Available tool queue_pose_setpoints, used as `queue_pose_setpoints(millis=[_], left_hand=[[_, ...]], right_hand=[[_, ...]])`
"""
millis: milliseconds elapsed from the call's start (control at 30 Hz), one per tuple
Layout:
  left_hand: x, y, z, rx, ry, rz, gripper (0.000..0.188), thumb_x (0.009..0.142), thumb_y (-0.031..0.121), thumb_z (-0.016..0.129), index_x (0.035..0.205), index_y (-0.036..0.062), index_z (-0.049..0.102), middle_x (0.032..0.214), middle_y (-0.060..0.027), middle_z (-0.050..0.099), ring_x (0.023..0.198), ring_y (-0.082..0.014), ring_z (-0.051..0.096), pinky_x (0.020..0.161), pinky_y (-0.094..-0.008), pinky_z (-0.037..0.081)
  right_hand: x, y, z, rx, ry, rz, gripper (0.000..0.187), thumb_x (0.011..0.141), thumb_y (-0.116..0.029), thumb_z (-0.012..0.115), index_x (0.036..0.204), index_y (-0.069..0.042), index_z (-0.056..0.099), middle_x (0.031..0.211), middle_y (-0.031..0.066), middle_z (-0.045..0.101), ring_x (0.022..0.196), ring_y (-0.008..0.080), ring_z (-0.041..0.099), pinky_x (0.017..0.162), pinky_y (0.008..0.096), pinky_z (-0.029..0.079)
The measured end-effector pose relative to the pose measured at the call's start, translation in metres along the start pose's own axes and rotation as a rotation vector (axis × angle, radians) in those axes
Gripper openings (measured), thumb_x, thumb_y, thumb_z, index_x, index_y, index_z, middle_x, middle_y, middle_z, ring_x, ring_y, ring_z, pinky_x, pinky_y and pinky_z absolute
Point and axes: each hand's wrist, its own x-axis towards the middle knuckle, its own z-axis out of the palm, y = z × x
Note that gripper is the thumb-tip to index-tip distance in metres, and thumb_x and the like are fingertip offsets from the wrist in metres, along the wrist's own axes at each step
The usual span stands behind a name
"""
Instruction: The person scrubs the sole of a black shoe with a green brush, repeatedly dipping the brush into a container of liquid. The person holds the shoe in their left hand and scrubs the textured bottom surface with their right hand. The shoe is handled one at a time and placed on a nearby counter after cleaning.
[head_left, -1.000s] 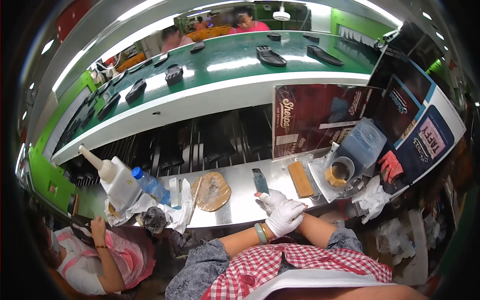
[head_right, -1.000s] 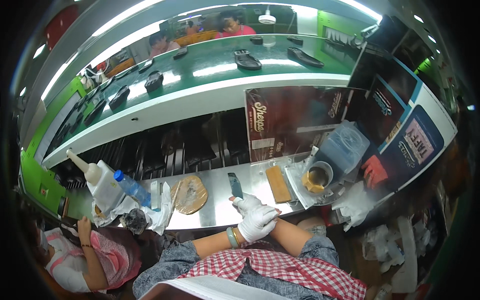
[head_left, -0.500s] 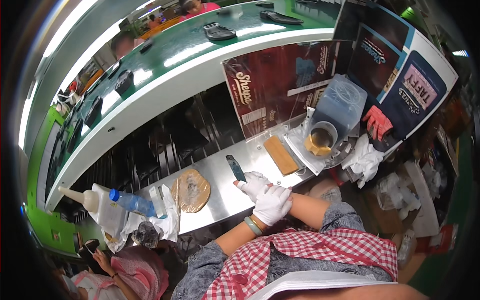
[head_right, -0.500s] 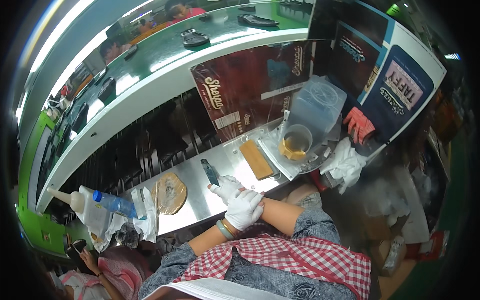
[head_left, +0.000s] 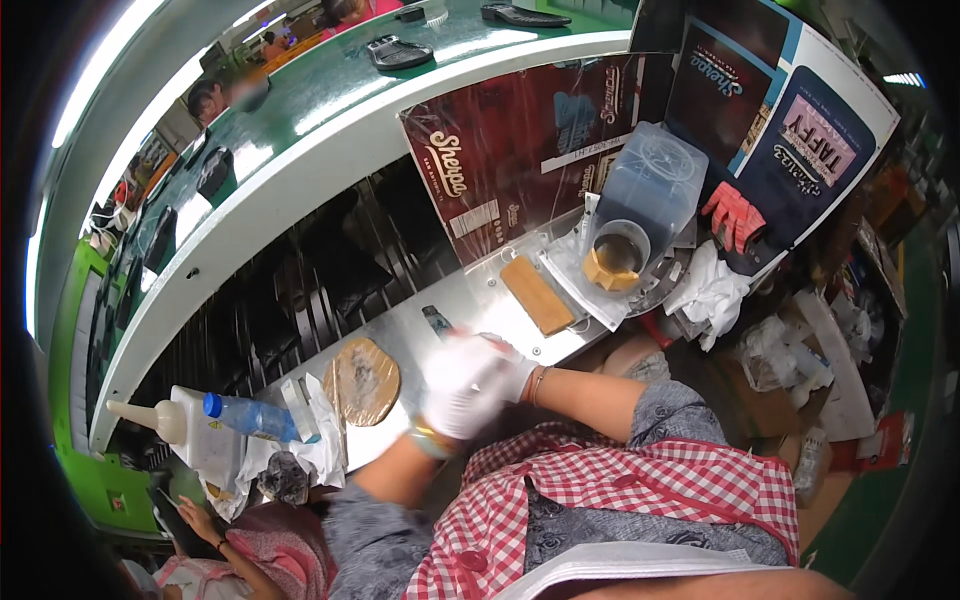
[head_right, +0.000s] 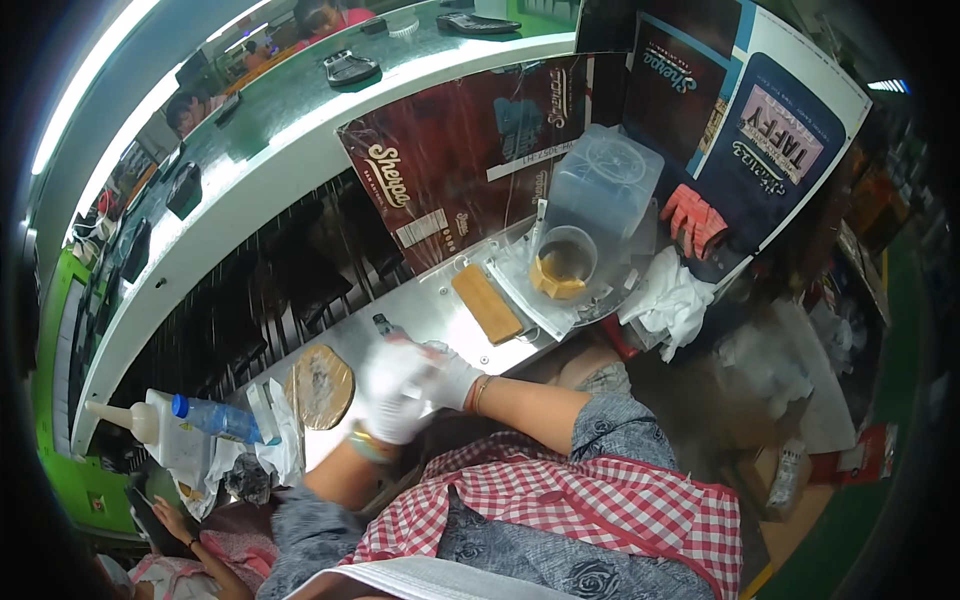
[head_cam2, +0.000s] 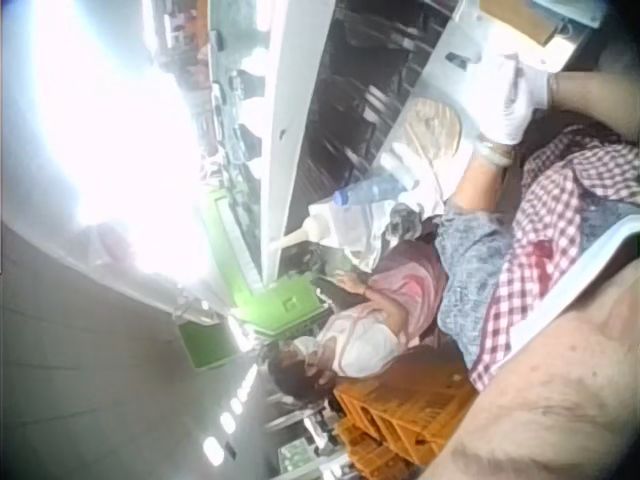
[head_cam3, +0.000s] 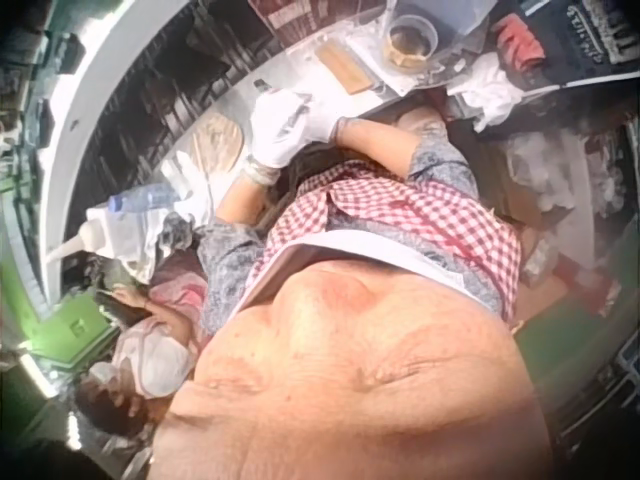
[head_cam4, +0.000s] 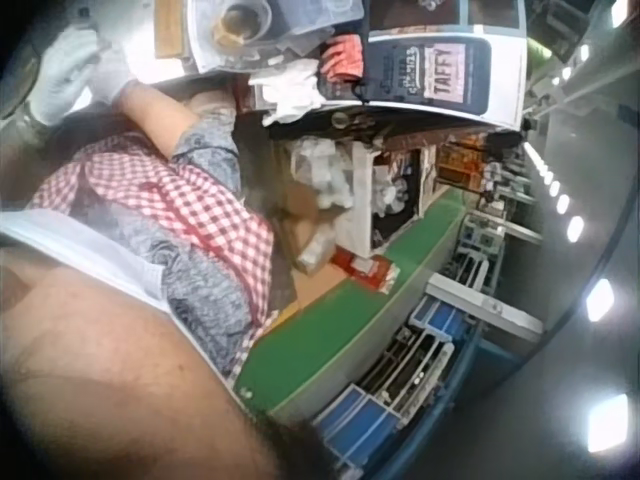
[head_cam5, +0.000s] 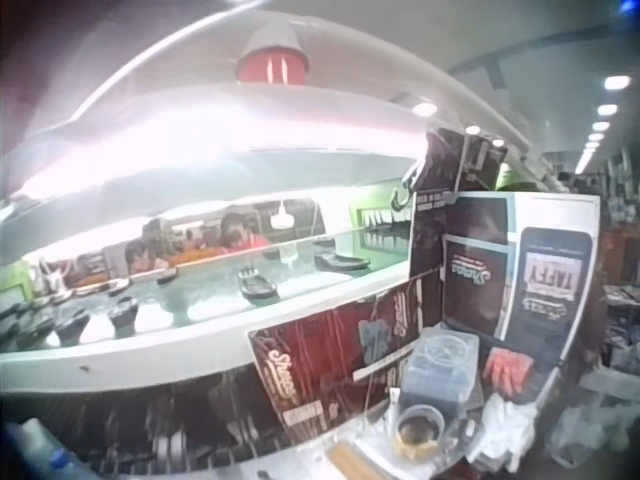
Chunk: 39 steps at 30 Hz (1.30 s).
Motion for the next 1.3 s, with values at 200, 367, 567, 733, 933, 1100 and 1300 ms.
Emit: queue_pose_setpoints(millis=[200, 367, 567, 733, 933, 1100, 1300], left_hand=[[0.112, -0.131, -0.191, 0.557, 0.424, -0.168, 0.029, 0.081, 0.008, 0.059, 0.108, -0.0003, 0.060, 0.101, -0.0140, 0.063, 0.097, -0.0268, 0.059, 0.088, -0.0327, 0.043], [0.116, -0.271, -0.308, 1.003, -0.074, -0.751, 0.063, 0.078, 0.046, 0.059, 0.132, 0.0160, 0.046, 0.132, -0.0227, 0.044, 0.122, -0.0346, 0.044, 0.101, -0.0387, 0.035], [0.127, -0.326, -0.322, 0.740, -0.043, -0.829, 0.061, 0.081, 0.039, 0.061, 0.129, 0.0056, 0.045, 0.124, -0.0189, 0.053, 0.117, -0.0321, 0.050, 0.097, -0.0342, 0.038], [0.136, -0.325, -0.319, 0.835, 0.079, -0.859, 0.056, 0.072, 0.047, 0.069, 0.096, -0.0037, 0.061, 0.087, -0.0159, 0.064, 0.080, -0.0244, 0.060, 0.075, -0.0341, 0.046], [0.120, -0.315, -0.335, 0.324, 0.320, -0.898, 0.077, 0.068, 0.053, 0.068, 0.114, -0.0081, 0.056, 0.112, -0.0196, 0.060, 0.103, -0.0259, 0.055, 0.093, -0.0328, 0.038], [0.116, -0.281, -0.312, 0.795, 0.149, -0.638, 0.041, 0.087, 0.004, 0.043, 0.124, 0.0184, 0.052, 0.118, -0.0137, 0.059, 0.108, -0.0294, 0.056, 0.095, -0.0346, 0.042], [0.096, -0.230, -0.275, 0.517, 0.496, -0.432, 0.033, 0.080, 0.001, 0.058, 0.111, 0.0136, 0.059, 0.094, -0.0152, 0.061, 0.084, -0.0224, 0.060, 0.076, -0.0304, 0.049]], right_hand=[[0.010, -0.025, -0.028, -0.337, -0.211, 0.125, 0.035, 0.079, -0.007, 0.047, 0.113, -0.012, 0.053, 0.107, 0.0197, 0.054, 0.101, 0.0343, 0.053, 0.089, 0.0417, 0.040], [0.013, -0.030, -0.022, -0.368, -0.194, 0.068, 0.036, 0.078, -0.008, 0.050, 0.114, -0.013, 0.053, 0.101, 0.0164, 0.054, 0.095, 0.0317, 0.054, 0.085, 0.0400, 0.041], [0.006, -0.028, -0.023, -0.393, -0.124, 0.029, 0.034, 0.078, -0.010, 0.053, 0.112, -0.014, 0.052, 0.090, 0.0122, 0.053, 0.087, 0.0303, 0.055, 0.080, 0.0407, 0.043], [-0.007, -0.029, -0.035, -0.349, -0.168, 0.127, 0.039, 0.075, -0.006, 0.051, 0.112, -0.016, 0.055, 0.092, 0.0136, 0.053, 0.088, 0.0315, 0.055, 0.076, 0.0395, 0.045], [-0.028, -0.042, -0.054, -0.272, -0.130, 0.134, 0.033, 0.074, -0.007, 0.054, 0.107, -0.010, 0.055, 0.083, 0.0119, 0.054, 0.080, 0.0310, 0.056, 0.069, 0.0411, 0.045], [-0.025, -0.043, -0.058, -0.260, -0.138, 0.277, 0.021, 0.079, -0.010, 0.056, 0.100, -0.010, 0.058, 0.079, 0.0132, 0.056, 0.076, 0.0322, 0.055, 0.063, 0.0439, 0.044], [-0.017, -0.038, -0.050, -0.241, -0.010, 0.118, 0.014, 0.079, -0.006, 0.060, 0.093, -0.009, 0.060, 0.071, 0.0149, 0.057, 0.063, 0.0335, 0.057, 0.053, 0.0450, 0.042]])
